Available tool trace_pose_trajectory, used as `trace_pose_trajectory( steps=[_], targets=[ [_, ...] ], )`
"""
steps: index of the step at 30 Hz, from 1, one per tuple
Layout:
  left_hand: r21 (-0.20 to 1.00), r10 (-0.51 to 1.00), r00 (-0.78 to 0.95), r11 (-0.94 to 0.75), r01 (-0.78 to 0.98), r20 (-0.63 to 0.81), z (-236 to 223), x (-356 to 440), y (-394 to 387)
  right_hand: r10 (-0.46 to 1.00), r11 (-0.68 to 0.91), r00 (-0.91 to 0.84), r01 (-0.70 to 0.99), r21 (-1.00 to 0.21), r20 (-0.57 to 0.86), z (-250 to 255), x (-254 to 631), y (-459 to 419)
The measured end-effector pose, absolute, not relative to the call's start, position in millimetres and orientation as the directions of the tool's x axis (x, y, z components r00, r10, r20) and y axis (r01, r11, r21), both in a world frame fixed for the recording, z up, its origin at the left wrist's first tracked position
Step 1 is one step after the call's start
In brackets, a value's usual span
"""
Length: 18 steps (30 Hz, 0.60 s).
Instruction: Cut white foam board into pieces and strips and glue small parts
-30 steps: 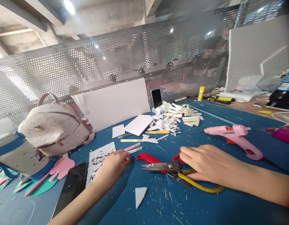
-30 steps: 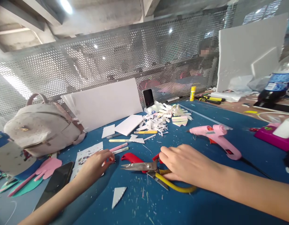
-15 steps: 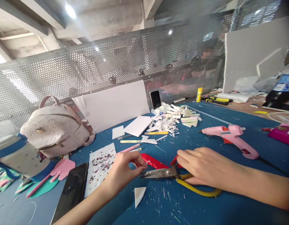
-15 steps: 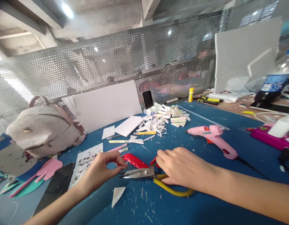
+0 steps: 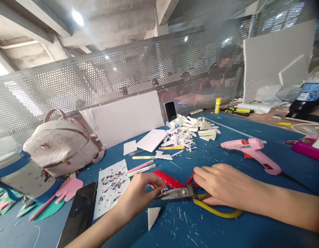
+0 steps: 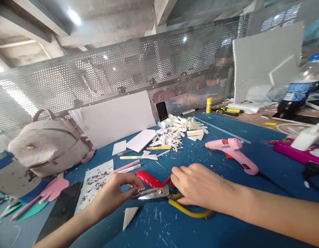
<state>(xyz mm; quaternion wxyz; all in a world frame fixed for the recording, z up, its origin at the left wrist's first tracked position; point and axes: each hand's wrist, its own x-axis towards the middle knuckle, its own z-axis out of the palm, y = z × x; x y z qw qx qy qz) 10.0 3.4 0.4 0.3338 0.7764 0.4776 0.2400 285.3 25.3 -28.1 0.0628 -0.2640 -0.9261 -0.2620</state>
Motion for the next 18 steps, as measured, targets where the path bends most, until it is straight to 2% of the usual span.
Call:
trace_pose_trajectory(
  steps=[10, 18],
  targets=[
    [0.749, 0.883, 0.465, -0.354, 0.560, 0.069, -0.1, 9.4, -1.6, 0.446, 0.724, -0.853, 0.523, 0.450, 0.272, -29.4, 286.7, 26.8],
    [0.829, 0.924, 0.382, -0.228, 0.511, 0.019, -9.3, 13.3, 5.2, 0.461, 0.725, -0.852, 0.523, 0.448, 0.250, -27.4, 284.0, 27.1]
  ],
)
